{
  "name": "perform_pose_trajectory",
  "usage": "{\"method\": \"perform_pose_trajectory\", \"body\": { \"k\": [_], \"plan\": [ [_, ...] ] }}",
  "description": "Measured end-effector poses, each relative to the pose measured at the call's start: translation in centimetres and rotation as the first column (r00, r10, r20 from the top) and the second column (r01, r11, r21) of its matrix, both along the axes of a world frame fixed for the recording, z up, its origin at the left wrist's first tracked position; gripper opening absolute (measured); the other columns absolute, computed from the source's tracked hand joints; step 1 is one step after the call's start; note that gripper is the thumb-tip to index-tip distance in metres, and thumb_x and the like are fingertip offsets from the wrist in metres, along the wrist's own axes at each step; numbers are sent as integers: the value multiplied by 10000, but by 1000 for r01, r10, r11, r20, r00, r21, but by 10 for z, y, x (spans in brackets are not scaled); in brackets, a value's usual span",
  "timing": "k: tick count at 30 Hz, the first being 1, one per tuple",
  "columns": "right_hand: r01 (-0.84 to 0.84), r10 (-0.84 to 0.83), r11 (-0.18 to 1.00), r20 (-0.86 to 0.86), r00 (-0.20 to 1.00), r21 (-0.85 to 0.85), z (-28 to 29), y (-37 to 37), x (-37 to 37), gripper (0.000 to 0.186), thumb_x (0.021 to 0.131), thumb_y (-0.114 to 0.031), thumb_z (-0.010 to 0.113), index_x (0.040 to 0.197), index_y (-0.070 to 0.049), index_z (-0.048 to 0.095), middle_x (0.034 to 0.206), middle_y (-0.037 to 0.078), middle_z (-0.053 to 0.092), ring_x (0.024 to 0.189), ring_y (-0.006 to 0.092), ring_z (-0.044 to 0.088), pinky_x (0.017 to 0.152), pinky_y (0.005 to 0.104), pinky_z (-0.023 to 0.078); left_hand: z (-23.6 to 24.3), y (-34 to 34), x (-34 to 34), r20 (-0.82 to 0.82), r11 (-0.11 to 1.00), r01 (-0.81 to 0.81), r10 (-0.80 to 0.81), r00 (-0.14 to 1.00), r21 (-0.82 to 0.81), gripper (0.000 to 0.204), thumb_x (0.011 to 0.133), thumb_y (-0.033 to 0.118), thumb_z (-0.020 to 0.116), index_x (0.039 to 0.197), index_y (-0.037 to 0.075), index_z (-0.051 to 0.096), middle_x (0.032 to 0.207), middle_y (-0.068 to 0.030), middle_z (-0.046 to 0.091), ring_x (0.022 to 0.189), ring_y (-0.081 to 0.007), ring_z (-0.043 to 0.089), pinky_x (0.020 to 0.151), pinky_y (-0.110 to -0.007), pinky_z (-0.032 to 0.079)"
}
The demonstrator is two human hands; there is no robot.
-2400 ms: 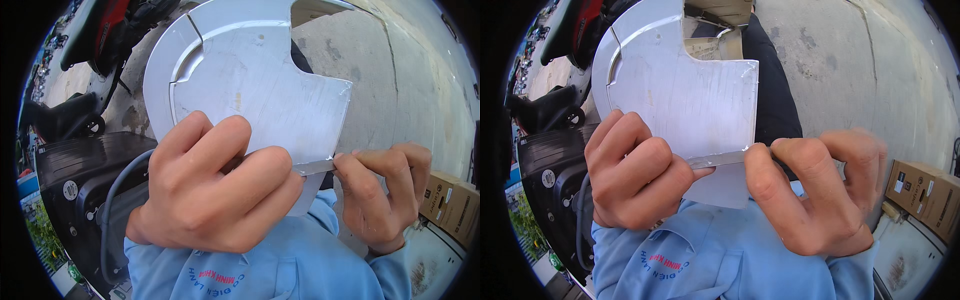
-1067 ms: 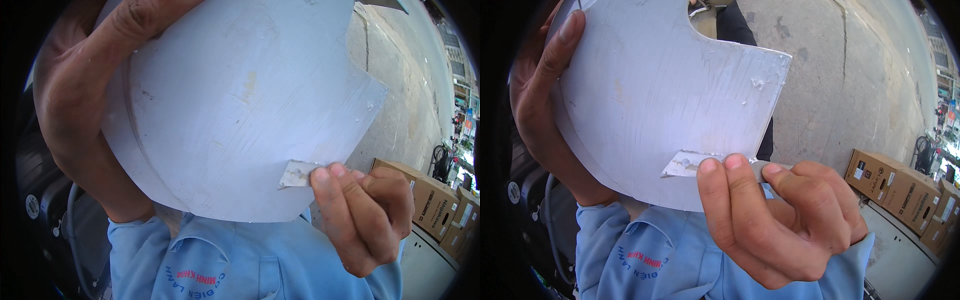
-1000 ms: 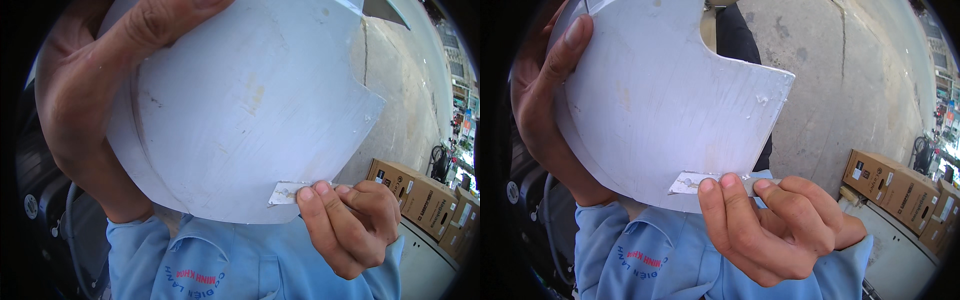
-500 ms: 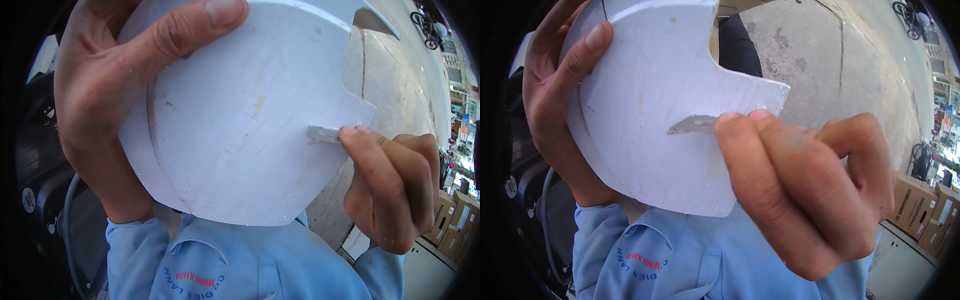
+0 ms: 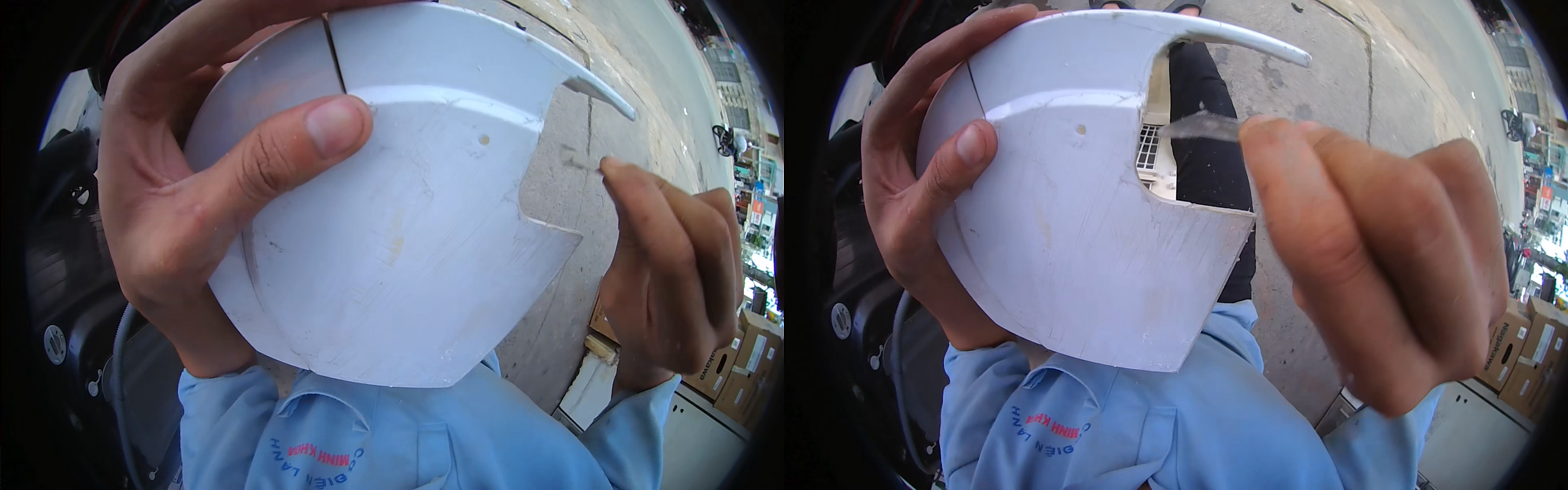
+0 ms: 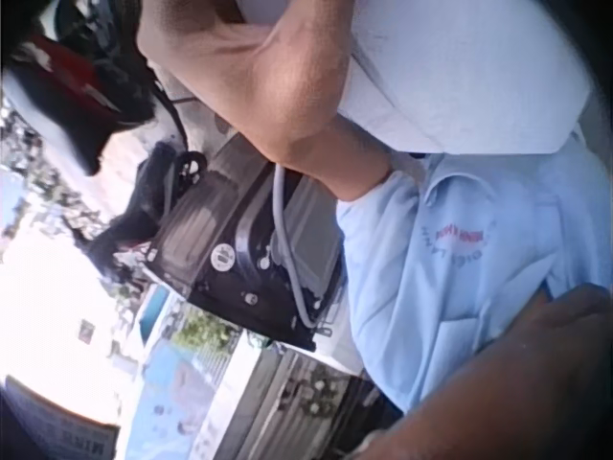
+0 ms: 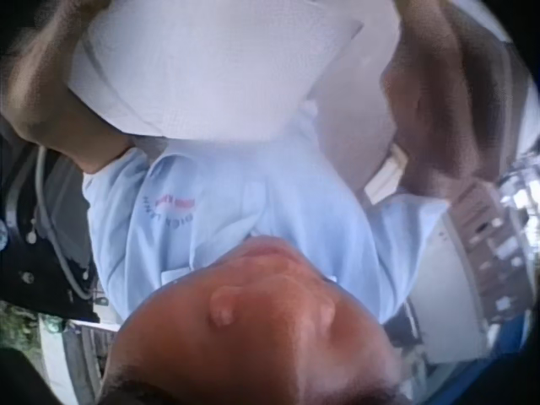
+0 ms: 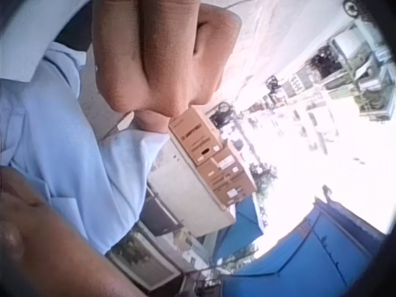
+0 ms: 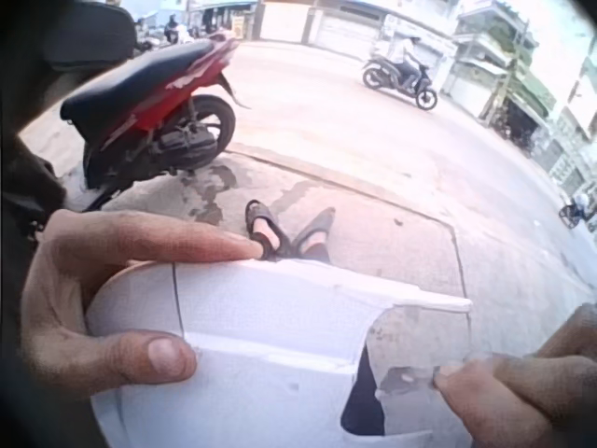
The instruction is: The person scrapes a white plastic part with a utility knife, then attaches a grinding disc to a cordless drill and grinds the surface of the part.
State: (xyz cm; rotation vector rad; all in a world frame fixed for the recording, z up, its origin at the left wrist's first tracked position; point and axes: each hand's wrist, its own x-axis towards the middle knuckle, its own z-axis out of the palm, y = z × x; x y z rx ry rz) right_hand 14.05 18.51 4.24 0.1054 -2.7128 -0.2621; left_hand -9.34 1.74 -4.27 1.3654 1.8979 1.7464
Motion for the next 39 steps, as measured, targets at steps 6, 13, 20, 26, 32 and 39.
{"method": "perform_pose_trajectory", "body": {
  "k": [6, 13, 20, 26, 32, 39],
  "plan": [
    [-51, 82, 979, 154, 985, -196, 18, -21, 4, 256, 793, 25, 806, 1037, -36, 756, 886, 58, 670, 568, 105, 471, 464, 237, 359, 2, 2, -2, -1, 1000, -13, 13, 1000, -4, 735, 743, 505, 724, 1329, 64, 681, 1119, -216, 737, 895, -333, 761, 821, -454, 642],
    [184, -184, 983, 24, 983, -10, 9, -20, -8, 273, 816, 87, 795, 1065, -17, 752, 911, 88, 729, 624, 129, 562, 505, 253, 386, -5, 5, -12, 20, 1000, -20, 19, 1000, 24, 734, 736, 509, 724, 1319, 65, 690, 1100, -210, 746, 872, -327, 767, 804, -447, 649],
    [-19, 42, 988, 148, 988, -152, 12, -36, 4, 301, 784, 135, 787, 1044, -11, 744, 924, 77, 725, 648, 151, 555, 511, 269, 360, 4, 3, -3, 60, 991, -131, 131, 990, -3, 641, 789, 490, 708, 1279, 76, 705, 1097, -192, 737, 876, -322, 744, 806, -448, 625],
    [-5, 7, 996, -28, 1000, 84, 0, 1, 10, 263, 825, 105, 780, 1067, 31, 708, 937, 145, 723, 755, 194, 645, 567, 274, 488, -7, 0, -14, -78, 993, -102, 106, 991, 58, 524, 869, 455, 673, 1229, 76, 716, 1073, -171, 721, 864, -298, 704, 787, -431, 585],
    [-31, 37, 990, -45, 998, 134, -21, -13, 51, 281, 937, -119, 727, 1190, -188, 627, 1139, 73, 572, 1083, 239, 568, 851, 394, 560, -5, 4, -50, -664, 949, -83, 273, 696, 303, 423, 949, 420, 638, 1179, 77, 726, 1050, -151, 706, 853, -274, 663, 768, -414, 545],
    [3, -12, 998, -142, 990, -67, -40, -43, 59, 208, 1054, -366, 571, 1252, -421, 600, 1160, -41, 466, 1141, 207, 475, 956, 424, 468, 26, -69, 62, -498, 1000, 8, -21, 867, -28, 514, 1005, 569, 601, 1041, 80, 755, 816, -27, 630, 689, -160, 433, 661, -381, 322]
  ]
}}
